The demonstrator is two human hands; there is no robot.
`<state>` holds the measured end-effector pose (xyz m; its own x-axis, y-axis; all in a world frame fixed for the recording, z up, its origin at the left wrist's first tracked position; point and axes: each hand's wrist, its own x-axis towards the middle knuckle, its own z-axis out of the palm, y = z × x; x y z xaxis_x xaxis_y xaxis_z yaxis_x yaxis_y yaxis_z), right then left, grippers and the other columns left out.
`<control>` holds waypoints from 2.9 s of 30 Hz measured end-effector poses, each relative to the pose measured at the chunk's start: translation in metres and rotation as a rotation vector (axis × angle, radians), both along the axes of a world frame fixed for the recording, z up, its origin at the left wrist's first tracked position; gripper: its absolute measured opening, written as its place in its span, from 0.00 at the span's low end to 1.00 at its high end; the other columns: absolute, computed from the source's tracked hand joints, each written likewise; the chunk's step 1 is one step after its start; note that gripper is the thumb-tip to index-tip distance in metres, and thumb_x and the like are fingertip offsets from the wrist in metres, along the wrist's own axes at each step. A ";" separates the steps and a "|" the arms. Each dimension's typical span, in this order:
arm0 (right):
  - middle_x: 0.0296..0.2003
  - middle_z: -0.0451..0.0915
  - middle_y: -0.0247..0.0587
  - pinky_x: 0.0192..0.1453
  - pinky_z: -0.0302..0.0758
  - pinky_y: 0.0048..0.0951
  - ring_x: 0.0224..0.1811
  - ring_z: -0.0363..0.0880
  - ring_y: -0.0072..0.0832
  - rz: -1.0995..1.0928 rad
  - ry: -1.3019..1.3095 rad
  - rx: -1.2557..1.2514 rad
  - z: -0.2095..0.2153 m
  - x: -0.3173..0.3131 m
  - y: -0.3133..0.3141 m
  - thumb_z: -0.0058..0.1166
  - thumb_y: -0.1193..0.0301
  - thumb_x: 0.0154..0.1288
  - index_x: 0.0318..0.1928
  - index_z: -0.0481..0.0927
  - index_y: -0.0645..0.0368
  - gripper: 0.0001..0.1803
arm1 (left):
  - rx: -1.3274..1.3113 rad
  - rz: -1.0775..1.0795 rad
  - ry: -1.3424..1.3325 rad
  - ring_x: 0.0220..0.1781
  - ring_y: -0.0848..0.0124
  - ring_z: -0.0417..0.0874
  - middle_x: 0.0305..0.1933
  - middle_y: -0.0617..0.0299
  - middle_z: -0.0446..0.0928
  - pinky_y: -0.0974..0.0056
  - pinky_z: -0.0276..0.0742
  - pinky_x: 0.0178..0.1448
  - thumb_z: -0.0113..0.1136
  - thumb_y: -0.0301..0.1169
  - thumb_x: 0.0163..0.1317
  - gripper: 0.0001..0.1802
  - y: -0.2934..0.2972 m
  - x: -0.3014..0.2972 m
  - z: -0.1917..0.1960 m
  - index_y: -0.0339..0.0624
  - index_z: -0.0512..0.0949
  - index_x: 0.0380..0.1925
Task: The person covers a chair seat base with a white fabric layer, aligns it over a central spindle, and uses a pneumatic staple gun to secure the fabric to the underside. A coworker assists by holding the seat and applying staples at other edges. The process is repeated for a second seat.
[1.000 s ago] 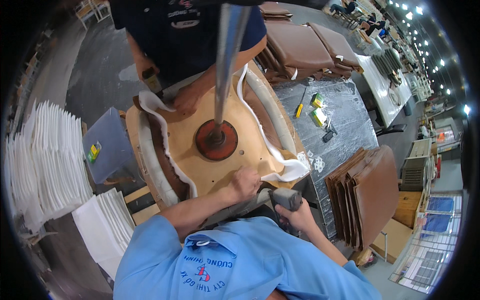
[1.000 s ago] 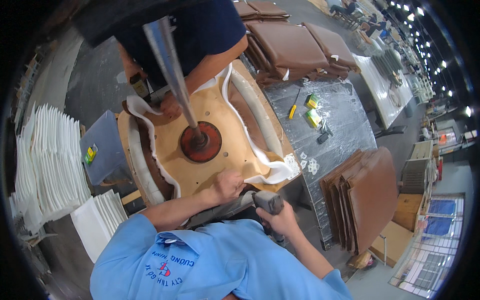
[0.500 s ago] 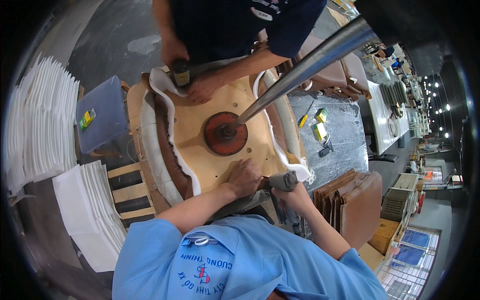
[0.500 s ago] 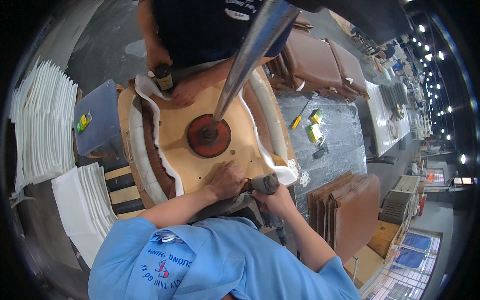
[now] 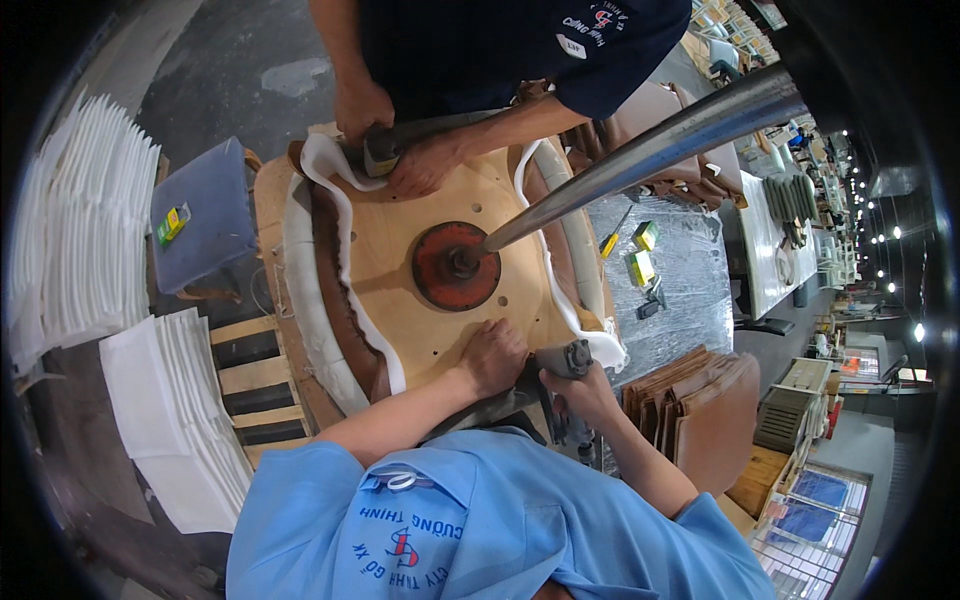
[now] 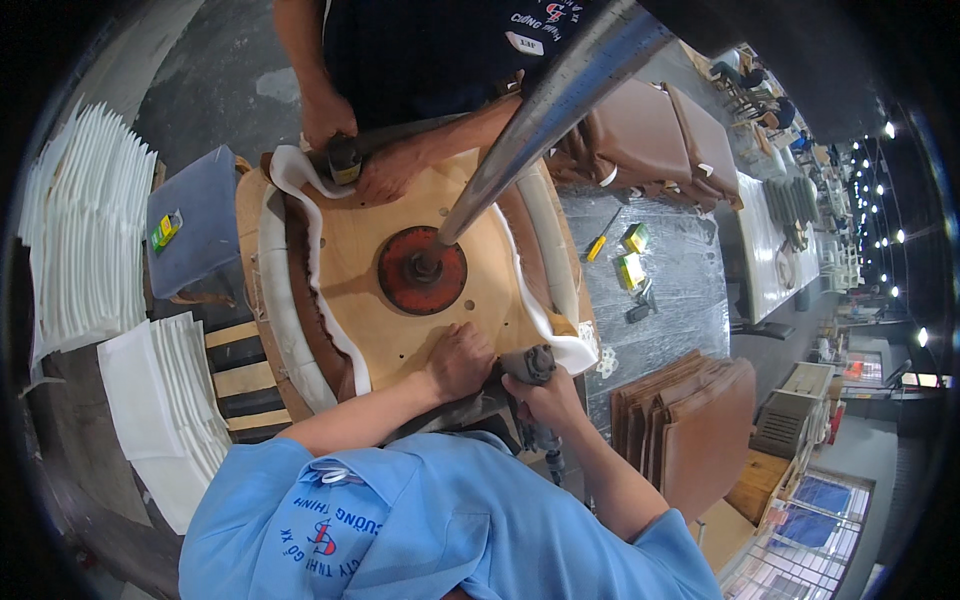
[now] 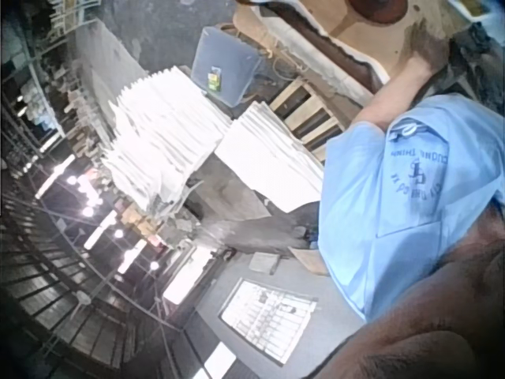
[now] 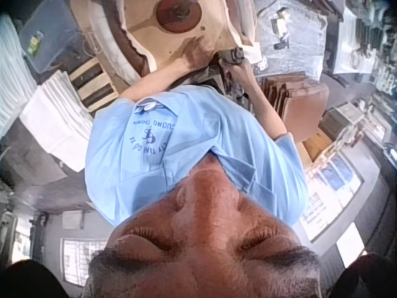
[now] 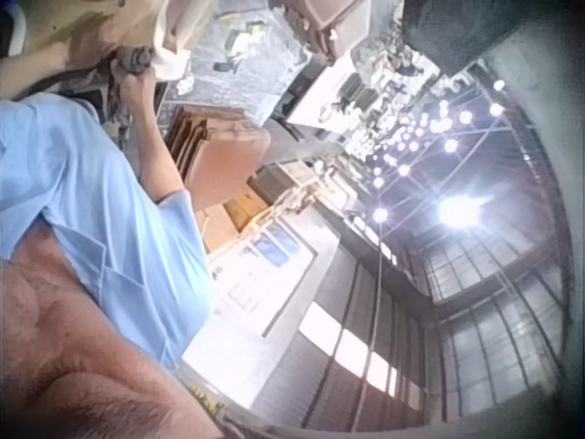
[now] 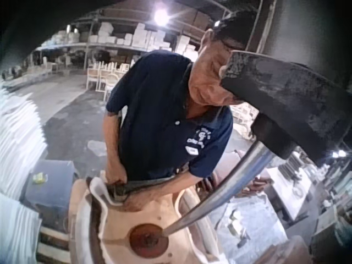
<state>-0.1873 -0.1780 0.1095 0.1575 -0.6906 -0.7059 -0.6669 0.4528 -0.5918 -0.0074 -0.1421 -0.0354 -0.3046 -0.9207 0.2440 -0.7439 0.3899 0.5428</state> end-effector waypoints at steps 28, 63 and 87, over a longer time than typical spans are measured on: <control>0.30 0.87 0.40 0.25 0.81 0.33 0.21 0.84 0.28 0.122 0.137 -0.130 -0.001 0.000 -0.020 0.75 0.65 0.69 0.49 0.86 0.66 0.18 | 0.721 0.049 0.063 0.55 0.43 0.89 0.48 0.40 0.87 0.42 0.83 0.61 0.70 0.49 0.68 0.24 0.069 0.083 0.084 0.35 0.86 0.44; 0.28 0.84 0.34 0.27 0.78 0.29 0.23 0.82 0.21 0.098 -0.033 0.044 0.000 0.069 0.065 0.72 0.63 0.73 0.51 0.85 0.64 0.17 | 0.063 0.099 0.203 0.47 0.53 0.78 0.37 0.56 0.78 0.48 0.70 0.54 0.67 0.31 0.65 0.05 0.079 0.079 0.012 0.43 0.83 0.33; 0.35 0.86 0.34 0.29 0.79 0.29 0.26 0.83 0.22 -0.251 -0.269 -0.079 0.004 0.011 0.100 0.74 0.68 0.73 0.59 0.84 0.60 0.20 | 0.102 0.065 0.264 0.63 0.40 0.78 0.53 0.41 0.81 0.41 0.73 0.71 0.76 0.39 0.58 0.16 0.004 0.048 0.030 0.36 0.88 0.34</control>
<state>-0.1762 -0.0782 0.1134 0.1490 -0.7820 -0.6052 -0.3573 0.5281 -0.7703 0.0403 -0.1381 -0.0056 -0.1824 -0.9601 0.2120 -0.5934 0.2794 0.7549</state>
